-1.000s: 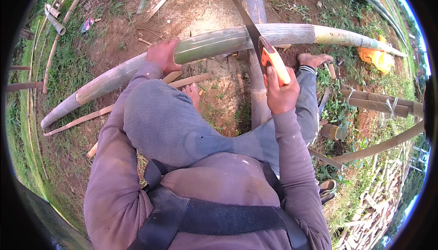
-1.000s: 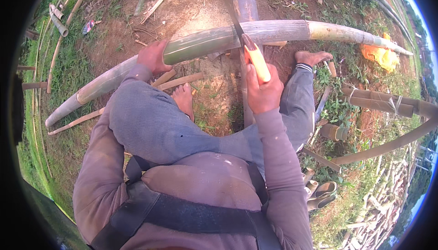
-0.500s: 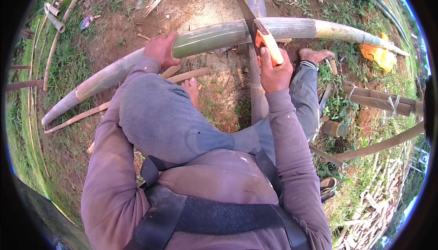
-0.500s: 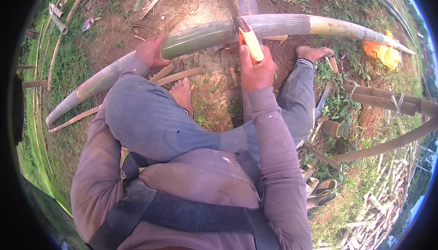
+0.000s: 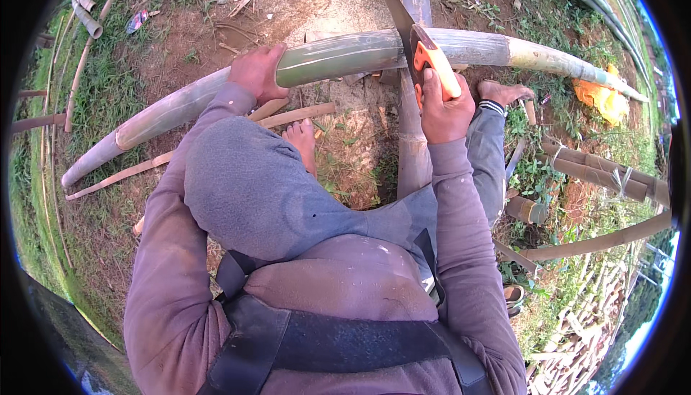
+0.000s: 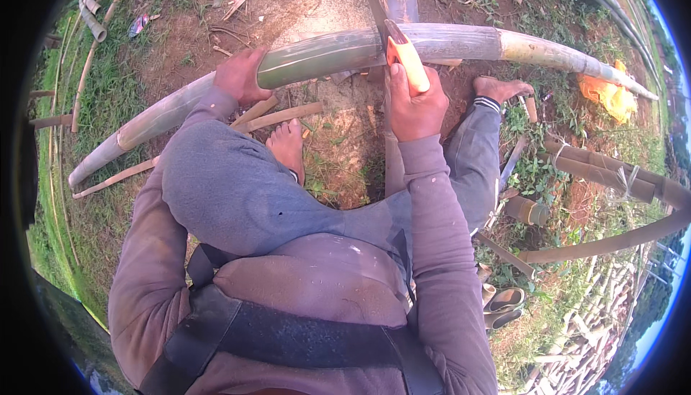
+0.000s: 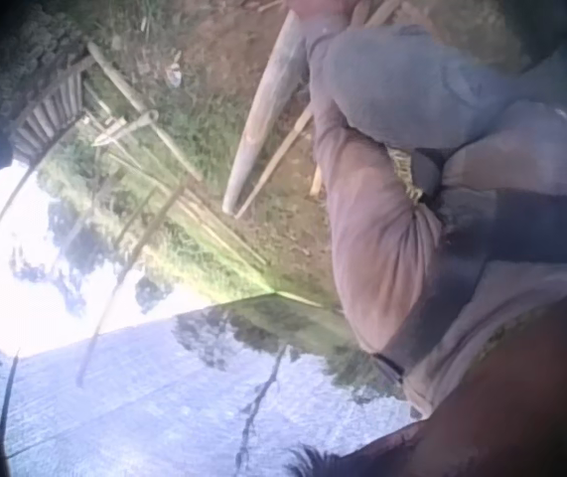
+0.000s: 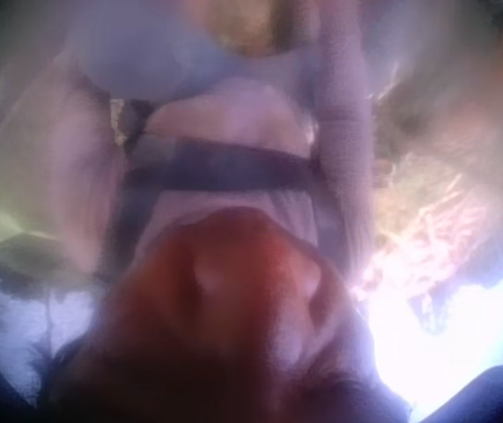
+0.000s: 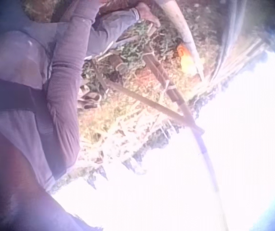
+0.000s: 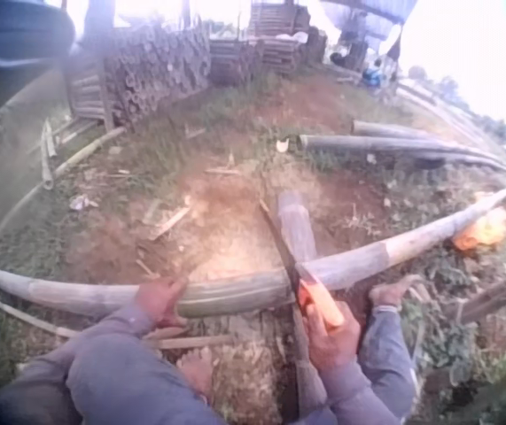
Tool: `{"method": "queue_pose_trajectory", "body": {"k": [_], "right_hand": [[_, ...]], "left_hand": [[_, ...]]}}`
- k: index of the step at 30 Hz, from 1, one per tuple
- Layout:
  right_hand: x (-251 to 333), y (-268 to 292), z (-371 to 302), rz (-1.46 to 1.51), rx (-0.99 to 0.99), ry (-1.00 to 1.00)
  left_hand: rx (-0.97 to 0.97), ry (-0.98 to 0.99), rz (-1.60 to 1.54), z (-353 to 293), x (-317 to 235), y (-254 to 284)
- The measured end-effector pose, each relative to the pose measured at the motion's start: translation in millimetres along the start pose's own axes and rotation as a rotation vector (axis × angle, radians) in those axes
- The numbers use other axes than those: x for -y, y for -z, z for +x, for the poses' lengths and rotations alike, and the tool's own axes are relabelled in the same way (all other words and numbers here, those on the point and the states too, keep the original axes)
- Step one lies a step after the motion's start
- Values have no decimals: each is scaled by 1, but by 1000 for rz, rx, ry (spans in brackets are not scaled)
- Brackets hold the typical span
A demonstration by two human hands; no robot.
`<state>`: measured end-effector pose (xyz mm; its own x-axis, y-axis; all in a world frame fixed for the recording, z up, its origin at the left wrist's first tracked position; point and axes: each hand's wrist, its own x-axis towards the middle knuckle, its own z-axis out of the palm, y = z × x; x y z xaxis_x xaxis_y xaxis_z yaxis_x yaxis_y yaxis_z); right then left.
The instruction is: The person sits on the ground and uses a hand saw to cut long bamboo poles into shorter sections. They position the bamboo on a makeshift support, saw through it, and then move the cut pieces aside.
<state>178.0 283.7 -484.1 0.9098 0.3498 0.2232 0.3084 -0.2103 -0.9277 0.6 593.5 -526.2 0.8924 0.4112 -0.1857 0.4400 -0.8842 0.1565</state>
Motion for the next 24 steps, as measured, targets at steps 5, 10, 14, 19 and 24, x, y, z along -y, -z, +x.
{"method": "queue_pose_trajectory", "body": {"k": [5, 10, 14, 19, 24], "right_hand": [[34, 55, -88, -86, 16, -50], [39, 136, -180, -250, 44, 49], [1, 41, -70, -73, -4, 57], [3, -4, -18, -75, -17, 114], [37, 113, -166, -102, -2, -176]], "left_hand": [[4, 31, -21, -6, 7, 0], [47, 21, 13, -2, 0, 6], [50, -10, 9, 5, -2, -4], [6, 14, -5, -2, 1, 8], [66, 50, -11, -3, 2, 7]]}}
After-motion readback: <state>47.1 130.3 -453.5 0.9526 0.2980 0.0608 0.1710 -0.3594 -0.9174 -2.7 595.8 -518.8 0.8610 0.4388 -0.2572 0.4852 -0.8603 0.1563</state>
